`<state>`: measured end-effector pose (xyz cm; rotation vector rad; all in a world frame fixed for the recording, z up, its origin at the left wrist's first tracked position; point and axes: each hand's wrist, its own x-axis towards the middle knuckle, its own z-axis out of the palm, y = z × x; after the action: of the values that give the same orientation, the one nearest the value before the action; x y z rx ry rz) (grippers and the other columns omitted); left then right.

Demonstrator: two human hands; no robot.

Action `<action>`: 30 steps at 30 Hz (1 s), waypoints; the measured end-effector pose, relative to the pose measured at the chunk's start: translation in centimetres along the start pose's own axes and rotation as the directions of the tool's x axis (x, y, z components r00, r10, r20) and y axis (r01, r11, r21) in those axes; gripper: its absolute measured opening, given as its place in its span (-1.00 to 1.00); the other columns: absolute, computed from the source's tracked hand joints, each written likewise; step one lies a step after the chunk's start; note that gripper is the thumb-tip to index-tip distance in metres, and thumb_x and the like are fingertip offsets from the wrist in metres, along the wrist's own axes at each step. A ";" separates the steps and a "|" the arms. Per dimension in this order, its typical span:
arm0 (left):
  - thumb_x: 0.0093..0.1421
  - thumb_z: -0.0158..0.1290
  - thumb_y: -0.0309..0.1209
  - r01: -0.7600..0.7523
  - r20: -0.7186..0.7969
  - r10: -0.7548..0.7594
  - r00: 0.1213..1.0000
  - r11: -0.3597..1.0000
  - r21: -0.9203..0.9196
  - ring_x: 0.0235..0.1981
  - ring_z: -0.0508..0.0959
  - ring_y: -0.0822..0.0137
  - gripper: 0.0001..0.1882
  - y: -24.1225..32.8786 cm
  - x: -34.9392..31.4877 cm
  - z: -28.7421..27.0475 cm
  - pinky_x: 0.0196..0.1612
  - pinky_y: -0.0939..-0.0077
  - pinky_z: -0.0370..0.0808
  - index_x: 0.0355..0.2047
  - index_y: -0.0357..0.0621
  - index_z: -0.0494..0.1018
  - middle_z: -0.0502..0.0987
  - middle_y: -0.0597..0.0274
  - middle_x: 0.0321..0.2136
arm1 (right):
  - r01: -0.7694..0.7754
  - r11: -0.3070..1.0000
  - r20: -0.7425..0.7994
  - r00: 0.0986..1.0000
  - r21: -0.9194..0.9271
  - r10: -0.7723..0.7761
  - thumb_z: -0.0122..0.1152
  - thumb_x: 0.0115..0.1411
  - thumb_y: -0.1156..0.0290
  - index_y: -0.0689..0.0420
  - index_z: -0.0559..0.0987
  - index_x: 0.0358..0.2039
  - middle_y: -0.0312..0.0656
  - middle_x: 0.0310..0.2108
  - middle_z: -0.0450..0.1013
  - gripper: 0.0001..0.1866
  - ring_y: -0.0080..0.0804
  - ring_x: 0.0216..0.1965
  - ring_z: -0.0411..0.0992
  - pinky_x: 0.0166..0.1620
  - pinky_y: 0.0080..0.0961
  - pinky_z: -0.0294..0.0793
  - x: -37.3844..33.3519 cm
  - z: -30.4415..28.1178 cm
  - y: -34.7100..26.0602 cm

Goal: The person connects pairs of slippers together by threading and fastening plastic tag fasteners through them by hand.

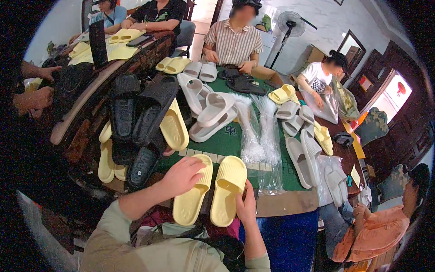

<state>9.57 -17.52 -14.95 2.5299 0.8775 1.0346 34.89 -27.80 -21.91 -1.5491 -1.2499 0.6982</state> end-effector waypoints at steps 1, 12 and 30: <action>0.16 0.04 -0.35 0.055 0.126 -0.068 0.990 0.993 0.100 -0.15 0.49 0.01 -0.75 -0.4 1.9 0.8 -0.02 0.21 0.42 -0.19 -0.22 0.47 0.51 0.01 -0.22 | 0.022 0.991 0.024 1.000 -0.134 -0.019 0.07 0.15 0.52 0.30 0.18 0.22 0.04 0.06 0.33 -0.39 -0.22 0.03 0.36 0.07 -0.37 0.35 -0.1 -0.3 0.1; 0.06 0.07 -0.39 0.366 0.336 -0.542 0.771 0.808 0.462 -0.27 0.65 0.15 -0.83 -5.8 5.8 7.6 -0.29 0.24 0.57 -0.39 -0.10 0.62 0.63 0.09 -0.35 | 0.082 0.862 0.100 0.994 -0.500 -0.036 0.18 0.02 0.41 0.14 0.21 0.24 0.12 0.07 0.22 -0.28 0.05 0.05 0.32 0.08 -0.26 0.38 -1.1 -2.0 -2.2; 0.05 0.03 -0.42 0.232 0.215 -0.385 0.897 0.827 0.512 -0.26 0.59 0.16 -0.86 -6.0 4.7 9.2 -0.27 0.23 0.56 -0.44 -0.12 0.59 0.56 0.12 -0.35 | 0.340 0.872 0.174 0.939 -0.353 -0.296 0.27 0.04 0.39 0.17 0.47 -0.01 -0.06 -0.09 0.41 -0.54 -0.22 -0.13 0.45 -0.20 -0.41 0.52 5.6 0.1 -10.0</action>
<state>16.08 -10.10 -21.62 2.6763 1.5350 0.3225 32.80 -22.68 -11.90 -1.5651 -1.7598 0.3440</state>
